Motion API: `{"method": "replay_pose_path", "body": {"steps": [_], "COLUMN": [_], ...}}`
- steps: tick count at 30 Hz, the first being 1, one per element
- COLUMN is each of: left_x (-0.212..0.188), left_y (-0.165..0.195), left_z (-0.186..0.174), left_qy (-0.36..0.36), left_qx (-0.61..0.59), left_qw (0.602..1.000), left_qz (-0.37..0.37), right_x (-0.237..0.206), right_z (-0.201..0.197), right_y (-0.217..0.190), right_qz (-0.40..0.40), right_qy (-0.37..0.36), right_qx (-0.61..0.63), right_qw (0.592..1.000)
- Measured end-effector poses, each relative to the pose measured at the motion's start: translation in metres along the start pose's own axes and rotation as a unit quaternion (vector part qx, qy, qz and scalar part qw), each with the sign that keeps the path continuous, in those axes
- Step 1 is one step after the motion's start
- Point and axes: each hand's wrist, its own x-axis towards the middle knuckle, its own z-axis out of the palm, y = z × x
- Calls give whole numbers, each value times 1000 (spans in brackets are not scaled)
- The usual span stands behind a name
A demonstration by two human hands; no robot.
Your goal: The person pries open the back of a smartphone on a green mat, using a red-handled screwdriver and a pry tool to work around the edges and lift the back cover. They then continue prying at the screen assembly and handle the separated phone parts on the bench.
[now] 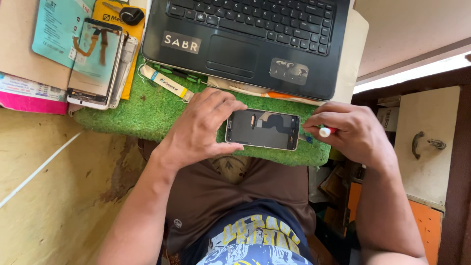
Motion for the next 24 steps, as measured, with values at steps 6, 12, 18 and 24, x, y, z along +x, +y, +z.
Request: {"method": "replay_pose_path", "body": {"steps": [6,12,18,24], "left_x": [0,-1,-1,0], "left_y": [0,0,2,12], "left_z": [2,1,1,6], "left_qy": [5,-3,-10,-13], "left_qx": [3,-6,1,60], "left_qw": [1000,1000,1000,998], "left_qz": [-7,-17,-29,-27], "right_x": [2,2,2,-3], "right_z": [11,13,13,3], "right_y": [8,10,9,6], "right_qz": [0,-16,-12,92], "right_qy": [-22,-17,-5,82], "right_qx": [44,33,47,140], "right_qw": [999,999,999,982]}}
